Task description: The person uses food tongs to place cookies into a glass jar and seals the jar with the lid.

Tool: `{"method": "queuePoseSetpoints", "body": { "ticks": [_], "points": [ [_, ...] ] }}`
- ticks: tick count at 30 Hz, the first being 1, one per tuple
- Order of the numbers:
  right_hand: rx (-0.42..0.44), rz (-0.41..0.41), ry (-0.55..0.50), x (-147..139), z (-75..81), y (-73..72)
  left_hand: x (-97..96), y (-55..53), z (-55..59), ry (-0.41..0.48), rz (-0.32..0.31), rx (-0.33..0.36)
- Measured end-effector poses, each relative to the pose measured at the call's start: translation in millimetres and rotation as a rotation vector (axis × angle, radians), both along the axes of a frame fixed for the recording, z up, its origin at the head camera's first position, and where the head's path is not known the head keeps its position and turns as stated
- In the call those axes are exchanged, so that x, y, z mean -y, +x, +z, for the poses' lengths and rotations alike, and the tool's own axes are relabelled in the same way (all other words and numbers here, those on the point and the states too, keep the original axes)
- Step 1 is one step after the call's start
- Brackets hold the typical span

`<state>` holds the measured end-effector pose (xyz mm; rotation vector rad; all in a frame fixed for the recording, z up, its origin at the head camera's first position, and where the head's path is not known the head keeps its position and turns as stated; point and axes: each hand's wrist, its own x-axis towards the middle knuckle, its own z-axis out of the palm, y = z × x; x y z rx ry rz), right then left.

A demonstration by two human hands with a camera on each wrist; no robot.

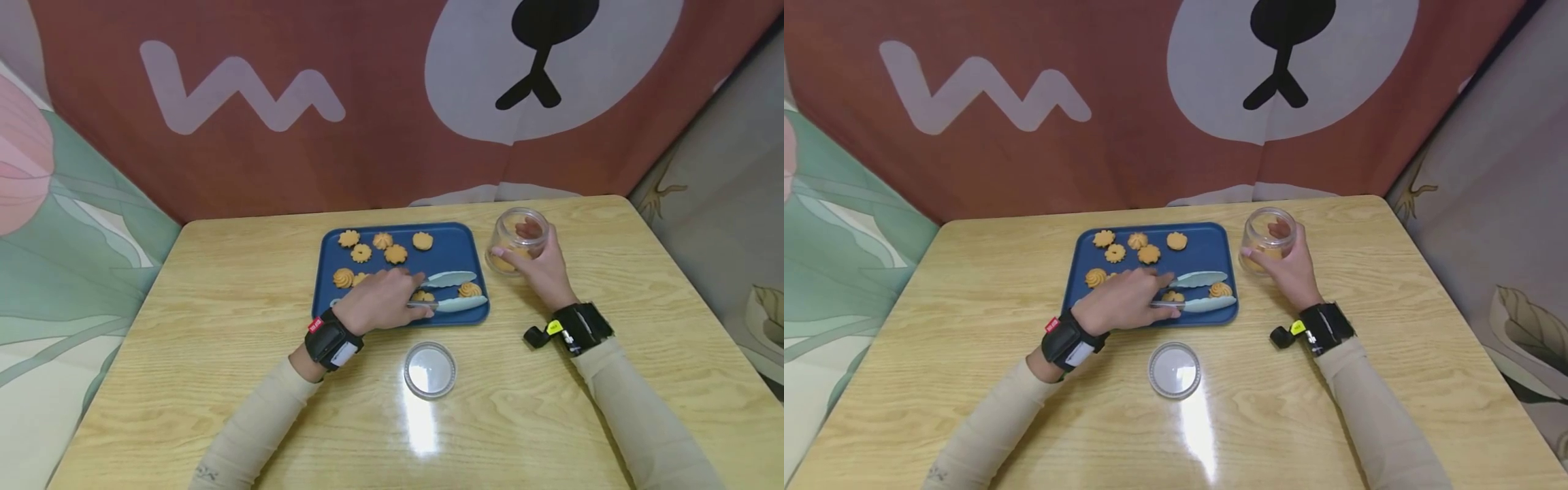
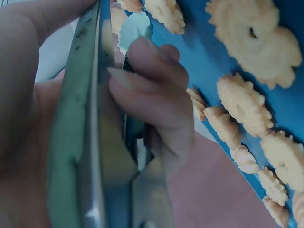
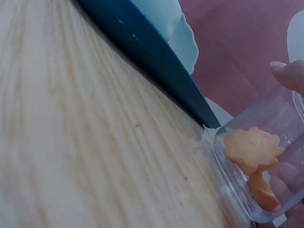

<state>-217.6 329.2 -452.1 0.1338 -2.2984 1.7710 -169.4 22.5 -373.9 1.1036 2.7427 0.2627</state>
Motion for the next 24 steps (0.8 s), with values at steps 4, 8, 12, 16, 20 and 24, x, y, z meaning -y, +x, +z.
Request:
{"method": "queuePoseSetpoints", "body": {
  "ticks": [4, 8, 12, 16, 20, 24],
  "points": [
    [0.005, -0.002, 0.008, -1.2, 0.0, 0.5, 0.5, 0.3, -0.2, -0.002, -0.028, -0.045],
    [0.007, -0.006, 0.019, -1.3, 0.6, 0.9, 0.5, 0.6, -0.8, -0.015, -0.066, -0.117],
    [0.007, -0.006, 0.019, -0.9, 1.1, 0.9, 0.8, 1.1, 0.1, -0.035, -0.084, -0.159],
    [0.005, -0.001, 0.009, -0.8, 0.6, 1.1, 2.0, 1.3, 2.1, -0.044, -0.077, -0.177],
    [-0.002, 0.007, -0.006, -0.7, 0.3, 0.9, 3.4, 0.8, 4.8, -0.044, -0.067, -0.196],
    [-0.003, 0.009, -0.015, -0.7, -0.1, 0.8, 4.2, 0.3, 7.0, -0.039, -0.069, -0.217]
  ]
}}
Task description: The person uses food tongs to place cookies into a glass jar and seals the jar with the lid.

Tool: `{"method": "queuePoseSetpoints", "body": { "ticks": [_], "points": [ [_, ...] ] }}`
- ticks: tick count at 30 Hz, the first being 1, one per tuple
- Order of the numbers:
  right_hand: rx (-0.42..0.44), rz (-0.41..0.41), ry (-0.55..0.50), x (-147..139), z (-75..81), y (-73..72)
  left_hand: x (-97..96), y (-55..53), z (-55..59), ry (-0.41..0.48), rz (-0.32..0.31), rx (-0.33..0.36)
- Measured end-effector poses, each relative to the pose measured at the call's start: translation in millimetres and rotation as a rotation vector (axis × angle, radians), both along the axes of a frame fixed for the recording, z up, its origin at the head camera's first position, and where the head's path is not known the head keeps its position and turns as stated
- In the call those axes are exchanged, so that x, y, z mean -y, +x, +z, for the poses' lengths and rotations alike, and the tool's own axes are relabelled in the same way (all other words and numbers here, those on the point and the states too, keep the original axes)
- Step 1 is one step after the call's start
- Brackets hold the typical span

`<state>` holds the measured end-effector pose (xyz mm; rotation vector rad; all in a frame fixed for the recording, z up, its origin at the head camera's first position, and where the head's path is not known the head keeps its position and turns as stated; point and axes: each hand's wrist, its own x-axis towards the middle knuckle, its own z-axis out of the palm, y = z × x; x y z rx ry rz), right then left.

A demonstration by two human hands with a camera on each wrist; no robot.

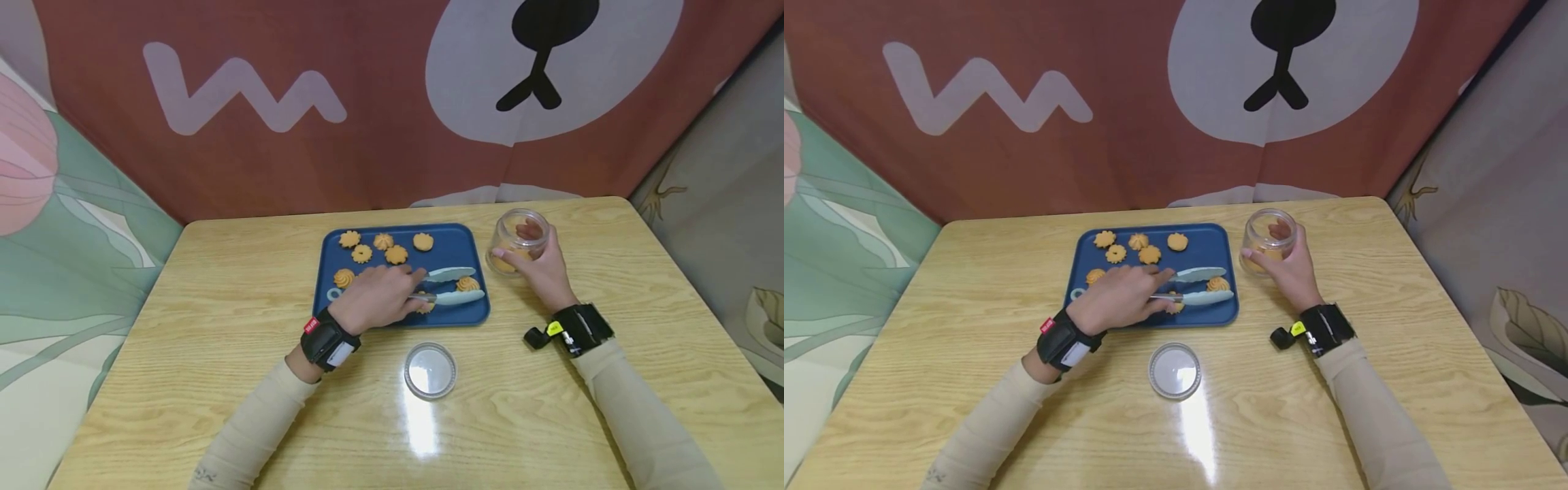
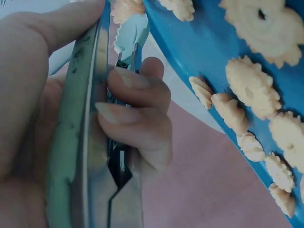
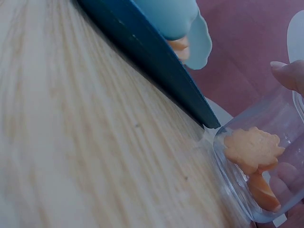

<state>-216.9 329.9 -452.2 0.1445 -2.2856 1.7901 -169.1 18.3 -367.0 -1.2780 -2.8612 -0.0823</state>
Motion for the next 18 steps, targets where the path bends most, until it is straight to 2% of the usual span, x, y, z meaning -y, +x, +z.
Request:
{"method": "queuePoseSetpoints", "body": {
  "ticks": [6, 12, 18],
  "points": [
    [0.001, -0.001, 0.007, -1, 0.0, 0.6, -0.5, 0.1, 1.9, 0.029, -0.003, -0.02],
    [-0.003, -0.002, 0.003, -1, -0.1, 0.7, -1.1, 0.1, 6.2, 0.101, -0.007, -0.03],
    [-0.006, 0.008, -0.004, -1, -0.5, 0.3, -1.9, -0.6, 12.7, 0.128, 0.017, -0.036]
  ]
}}
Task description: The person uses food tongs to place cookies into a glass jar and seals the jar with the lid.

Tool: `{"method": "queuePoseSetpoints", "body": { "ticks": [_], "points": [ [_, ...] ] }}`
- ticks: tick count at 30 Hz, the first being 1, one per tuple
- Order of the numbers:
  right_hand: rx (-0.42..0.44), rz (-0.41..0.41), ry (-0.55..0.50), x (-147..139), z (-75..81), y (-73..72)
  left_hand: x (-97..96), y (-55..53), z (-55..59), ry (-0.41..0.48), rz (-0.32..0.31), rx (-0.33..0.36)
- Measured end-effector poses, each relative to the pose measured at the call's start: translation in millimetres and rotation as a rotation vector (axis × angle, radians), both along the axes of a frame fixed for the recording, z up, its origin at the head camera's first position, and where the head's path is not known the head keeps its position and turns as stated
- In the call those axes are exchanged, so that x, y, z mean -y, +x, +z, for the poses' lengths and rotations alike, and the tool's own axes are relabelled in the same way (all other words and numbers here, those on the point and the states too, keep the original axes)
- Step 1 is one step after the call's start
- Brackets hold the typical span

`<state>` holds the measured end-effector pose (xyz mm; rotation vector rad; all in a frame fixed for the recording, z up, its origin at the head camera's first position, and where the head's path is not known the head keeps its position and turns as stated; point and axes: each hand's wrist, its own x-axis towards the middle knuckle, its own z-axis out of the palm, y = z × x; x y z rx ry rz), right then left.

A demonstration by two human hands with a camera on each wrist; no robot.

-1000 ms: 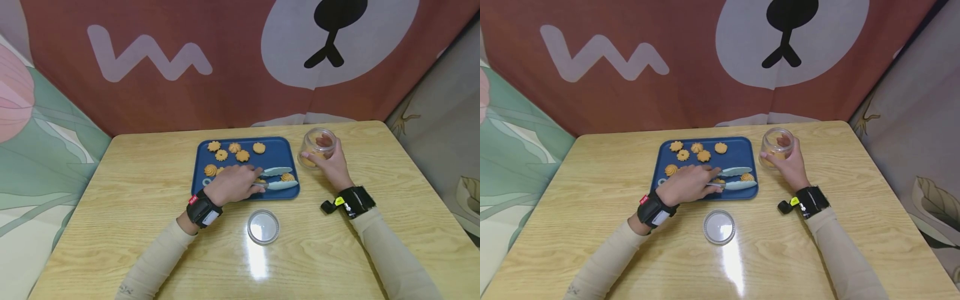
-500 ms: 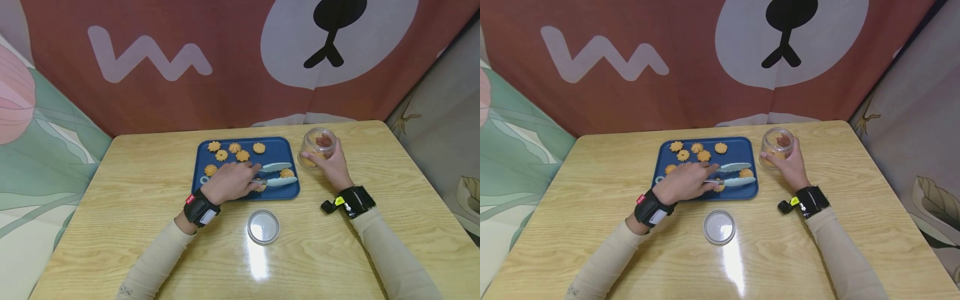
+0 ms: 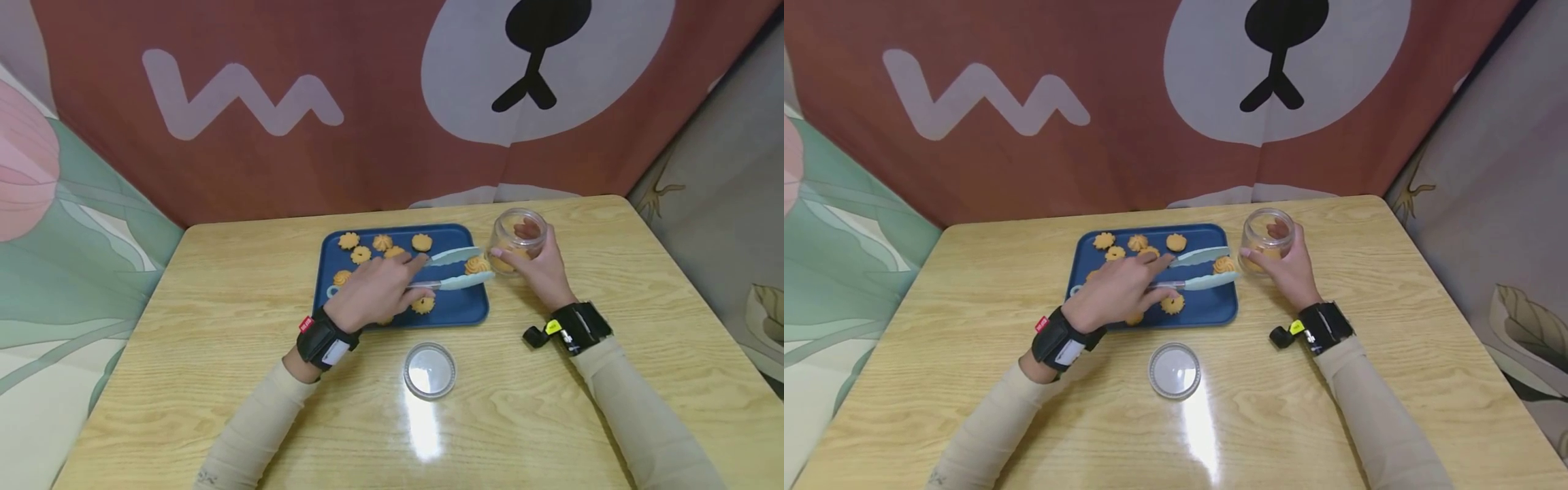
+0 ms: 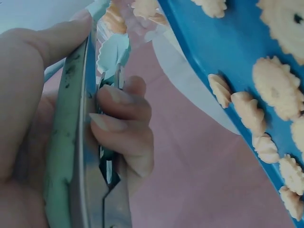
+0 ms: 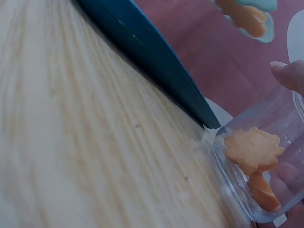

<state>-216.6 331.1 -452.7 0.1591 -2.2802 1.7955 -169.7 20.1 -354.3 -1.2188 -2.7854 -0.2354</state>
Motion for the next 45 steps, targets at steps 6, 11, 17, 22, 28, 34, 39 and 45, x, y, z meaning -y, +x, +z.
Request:
{"method": "queuePoseSetpoints", "body": {
  "ticks": [6, 11, 17, 22, 28, 34, 39, 45],
  "points": [
    [-0.026, 0.01, -0.039, -1, -3.9, -1.9, -7.6, -4.5, 6.8, 0.044, -0.017, -0.095],
    [-0.048, 0.027, -0.074, -1, -4.8, -3.2, -17.3, -11.1, 15.3, 0.066, -0.024, -0.128],
    [-0.035, 0.041, -0.077, 8, 20.3, 9.4, -32.5, -19.7, 25.9, 0.068, -0.025, -0.131],
    [-0.024, 0.04, -0.062, 7, 18.7, 8.3, -45.4, -26.7, 32.8, 0.046, -0.032, -0.116],
    [-0.027, 0.045, -0.079, 0, -0.1, -1.4, -58.8, -38.2, 38.2, -0.012, -0.009, -0.12],
    [-0.03, 0.042, -0.103, 0, -1.7, -2.7, -67.9, -51.2, 41.6, -0.047, 0.009, -0.134],
    [-0.009, 0.031, -0.085, 6, 13.1, 6.0, -71.4, -56.6, 43.4, -0.061, 0.025, -0.108],
    [-0.007, 0.044, -0.078, 12, 22.5, 11.9, -72.7, -57.8, 42.8, -0.085, 0.039, -0.085]
  ]
}}
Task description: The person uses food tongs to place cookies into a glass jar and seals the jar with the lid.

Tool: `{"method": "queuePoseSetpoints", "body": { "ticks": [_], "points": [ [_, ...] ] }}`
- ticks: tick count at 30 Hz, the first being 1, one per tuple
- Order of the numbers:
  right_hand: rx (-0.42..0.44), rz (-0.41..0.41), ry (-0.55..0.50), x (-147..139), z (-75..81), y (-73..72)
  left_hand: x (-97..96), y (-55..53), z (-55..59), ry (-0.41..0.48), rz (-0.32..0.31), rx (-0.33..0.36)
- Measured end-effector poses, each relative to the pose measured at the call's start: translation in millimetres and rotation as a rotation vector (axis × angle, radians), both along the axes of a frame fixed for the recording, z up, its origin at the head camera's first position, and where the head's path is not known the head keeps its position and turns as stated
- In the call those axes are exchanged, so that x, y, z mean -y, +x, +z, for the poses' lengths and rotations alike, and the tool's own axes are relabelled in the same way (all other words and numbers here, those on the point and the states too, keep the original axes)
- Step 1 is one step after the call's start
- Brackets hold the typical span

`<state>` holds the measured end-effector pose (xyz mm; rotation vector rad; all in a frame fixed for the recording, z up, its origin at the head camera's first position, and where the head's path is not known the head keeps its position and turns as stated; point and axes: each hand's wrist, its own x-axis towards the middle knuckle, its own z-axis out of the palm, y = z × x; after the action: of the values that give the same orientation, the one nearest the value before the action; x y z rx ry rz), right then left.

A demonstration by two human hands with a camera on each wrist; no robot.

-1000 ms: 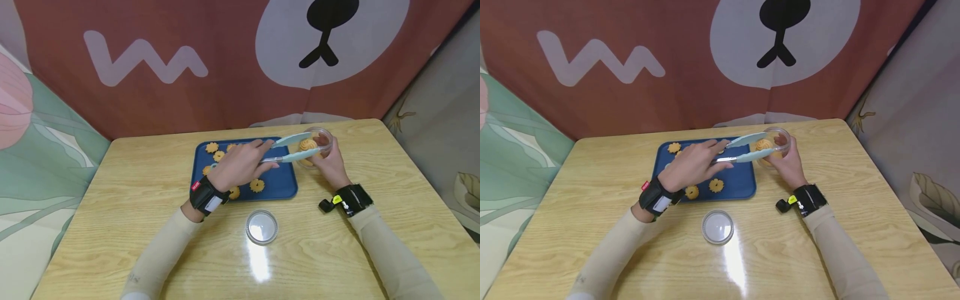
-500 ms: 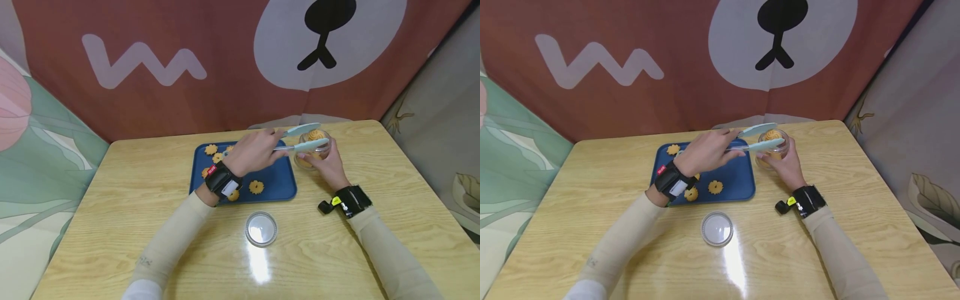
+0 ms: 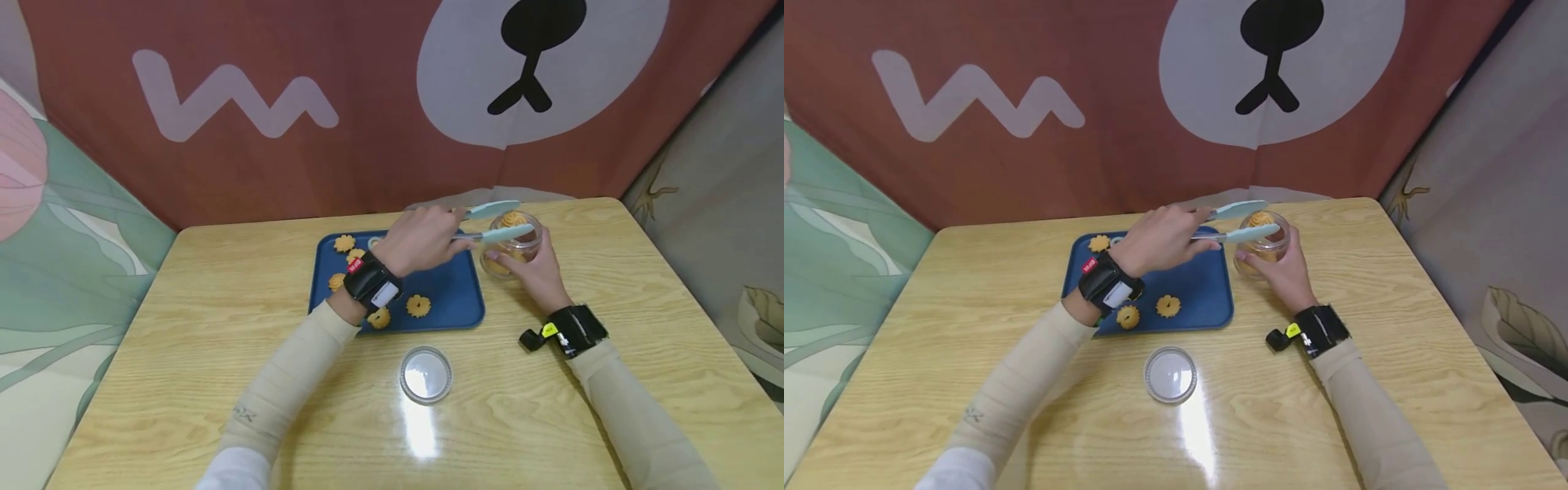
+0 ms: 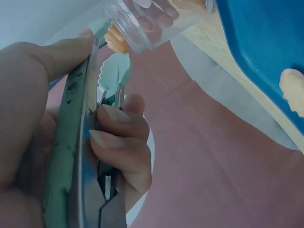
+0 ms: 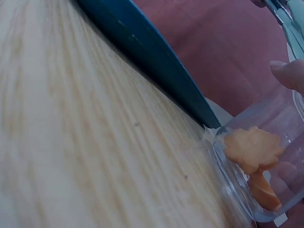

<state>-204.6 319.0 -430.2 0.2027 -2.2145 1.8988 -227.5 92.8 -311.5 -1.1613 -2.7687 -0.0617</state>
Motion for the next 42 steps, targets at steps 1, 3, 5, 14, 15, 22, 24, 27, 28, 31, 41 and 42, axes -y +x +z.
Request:
{"method": "queuePoseSetpoints", "body": {
  "ticks": [1, 3, 5, 14, 15, 22, 24, 27, 28, 31, 41, 42],
  "points": [
    [0.002, 0.003, -0.003, 0, -0.4, -0.2, -0.7, 0.1, 0.3, -0.003, 0.003, 0.006],
    [0.002, 0.008, -0.008, -2, -3.1, -1.8, -2.3, 0.3, 1.0, -0.004, 0.003, 0.017],
    [0.001, 0.013, -0.018, -5, -8.5, -4.7, -3.8, 0.3, 1.4, -0.002, -0.002, 0.026],
    [0.003, 0.007, -0.021, -10, -18.7, -10.9, -6.9, 1.8, -1.1, 0.026, -0.009, 0.04],
    [0.005, 0.002, -0.012, -8, -15.5, -8.9, -7.2, 2.1, -1.5, 0.031, -0.01, 0.041],
    [0.014, -0.017, 0.031, 2, 3.1, 3.0, -7.9, 4.2, -3.3, 0.038, -0.014, 0.024],
    [0.017, -0.022, 0.037, 2, 4.4, 4.0, -8.1, 4.4, -3.6, 0.041, -0.015, 0.021],
    [0.01, -0.025, 0.036, 2, 4.5, 3.9, -8.3, 4.6, -3.8, 0.041, -0.014, 0.016],
    [0.007, -0.025, 0.035, 2, 3.7, 3.5, -8.3, 4.7, -4.2, 0.04, -0.014, 0.013],
    [-0.001, -0.021, 0.022, 1, 1.3, 2.3, -8.3, 5.0, -5.6, 0.039, -0.01, 0.007],
    [-0.009, -0.025, 0.03, -13, -27.4, -15.7, 0.8, 14.7, -1.1, 0.086, -0.008, 0.01],
    [-0.012, -0.027, 0.034, -13, -27.9, -16.3, 3.7, 16.6, 0.2, 0.091, -0.004, 0.013]
  ]
}}
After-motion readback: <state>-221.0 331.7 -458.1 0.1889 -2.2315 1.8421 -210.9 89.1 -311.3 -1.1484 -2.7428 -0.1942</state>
